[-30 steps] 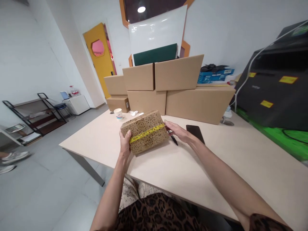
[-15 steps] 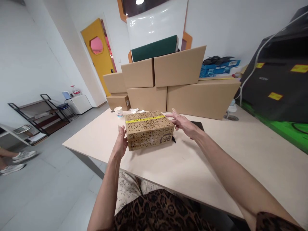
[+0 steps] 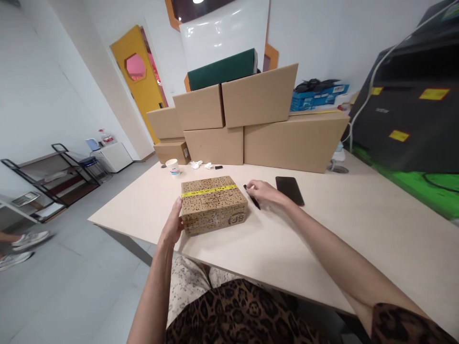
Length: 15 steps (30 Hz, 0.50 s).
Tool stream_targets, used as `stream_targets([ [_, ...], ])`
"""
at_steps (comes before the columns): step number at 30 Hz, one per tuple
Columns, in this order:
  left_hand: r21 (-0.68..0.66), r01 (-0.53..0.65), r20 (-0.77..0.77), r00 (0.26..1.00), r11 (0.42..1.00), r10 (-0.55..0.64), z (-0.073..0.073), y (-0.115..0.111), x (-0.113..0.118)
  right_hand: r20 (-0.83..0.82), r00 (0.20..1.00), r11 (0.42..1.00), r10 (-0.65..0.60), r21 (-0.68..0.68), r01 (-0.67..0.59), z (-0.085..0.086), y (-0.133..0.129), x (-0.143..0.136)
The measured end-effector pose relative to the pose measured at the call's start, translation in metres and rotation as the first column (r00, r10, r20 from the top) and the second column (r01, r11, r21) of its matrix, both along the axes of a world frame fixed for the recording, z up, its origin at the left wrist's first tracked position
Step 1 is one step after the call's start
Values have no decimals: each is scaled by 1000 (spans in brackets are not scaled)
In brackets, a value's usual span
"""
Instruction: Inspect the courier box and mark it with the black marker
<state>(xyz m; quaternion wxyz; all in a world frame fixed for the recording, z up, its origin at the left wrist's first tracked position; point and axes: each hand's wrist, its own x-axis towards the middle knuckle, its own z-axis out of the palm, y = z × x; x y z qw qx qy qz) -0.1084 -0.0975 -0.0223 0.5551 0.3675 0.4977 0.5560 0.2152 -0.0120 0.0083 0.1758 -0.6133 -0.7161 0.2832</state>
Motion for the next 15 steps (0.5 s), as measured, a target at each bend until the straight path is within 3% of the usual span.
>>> stream_targets([
  [6,-65,-51,-155,987,997,40,3,-9,8,214,968,991,-133,28,130,-27,6,0],
  [11,-40,-42,-157,987,998,35,7,-17,13,228,936,963,-267,82,255,-23,9,16],
  [13,-28,-79,-134,988,996,74,7,-19,12,185,958,974,-218,99,203,-17,8,17],
  [15,-15,-116,-102,988,993,114,7,-22,12,120,989,993,-91,91,80,-11,6,13],
])
